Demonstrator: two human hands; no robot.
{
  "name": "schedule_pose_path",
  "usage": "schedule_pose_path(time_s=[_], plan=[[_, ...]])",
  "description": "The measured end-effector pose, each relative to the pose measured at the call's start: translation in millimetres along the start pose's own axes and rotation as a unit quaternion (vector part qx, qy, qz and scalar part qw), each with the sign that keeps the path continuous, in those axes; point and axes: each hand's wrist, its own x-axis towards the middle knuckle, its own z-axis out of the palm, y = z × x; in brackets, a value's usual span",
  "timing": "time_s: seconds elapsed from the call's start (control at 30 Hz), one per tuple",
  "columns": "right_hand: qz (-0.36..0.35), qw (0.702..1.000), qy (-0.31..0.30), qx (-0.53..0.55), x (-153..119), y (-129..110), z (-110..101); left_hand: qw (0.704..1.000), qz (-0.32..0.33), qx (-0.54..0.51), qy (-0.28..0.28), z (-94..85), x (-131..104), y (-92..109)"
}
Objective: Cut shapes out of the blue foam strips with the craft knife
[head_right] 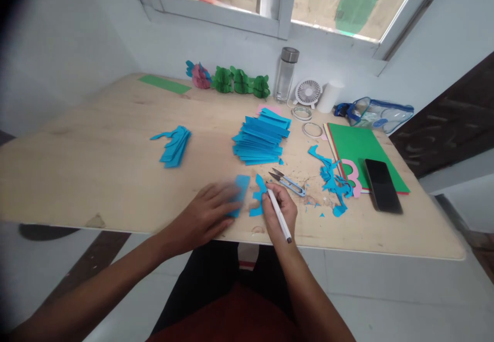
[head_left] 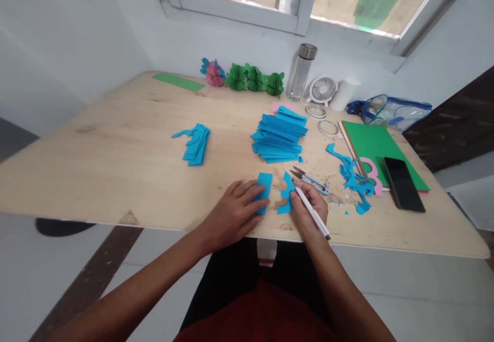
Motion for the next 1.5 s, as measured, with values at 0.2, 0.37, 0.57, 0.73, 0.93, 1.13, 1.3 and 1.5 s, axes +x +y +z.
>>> schedule_pose_path(time_s=[0.2, 0.37, 0.57, 0.73, 0.93, 1.13, 1.3, 1.5], plan=[[-0.007, 1.000, 0.001, -0.002, -2, -6, 1, 1.000, 0.000, 0.025, -0.007, 4.4, 6, 16], [-0.005, 1.000, 0.003, 0.004, -2, -5, 0, 1.000, -0.014, 0.013, -0.007, 8.8, 8, 19], [0.011, 1.000, -0.002, 0.006, 0, 0, 1, 0.999, -0.033, -0.030, 0.021, -1.7, -2, -9], [0.010, 0.999, -0.033, 0.021, -3, -5, 13, 0.999, -0.031, -0.029, 0.017, -1.3, -4, -17], [-0.005, 0.996, -0.085, -0.012, -4, -13, 28, 0.994, -0.051, -0.046, 0.087, 5.5, -3, -2], [-0.062, 0.984, -0.105, -0.131, -5, -15, 27, 0.987, -0.043, -0.079, 0.130, 4.6, -7, 1], [-0.116, 0.967, -0.109, -0.200, -9, -16, 18, 0.988, -0.029, -0.086, 0.126, 4.5, -5, -11], [-0.219, 0.936, -0.117, -0.250, -16, -6, 4, 0.993, 0.011, -0.082, 0.080, 4.0, 0, -29]])
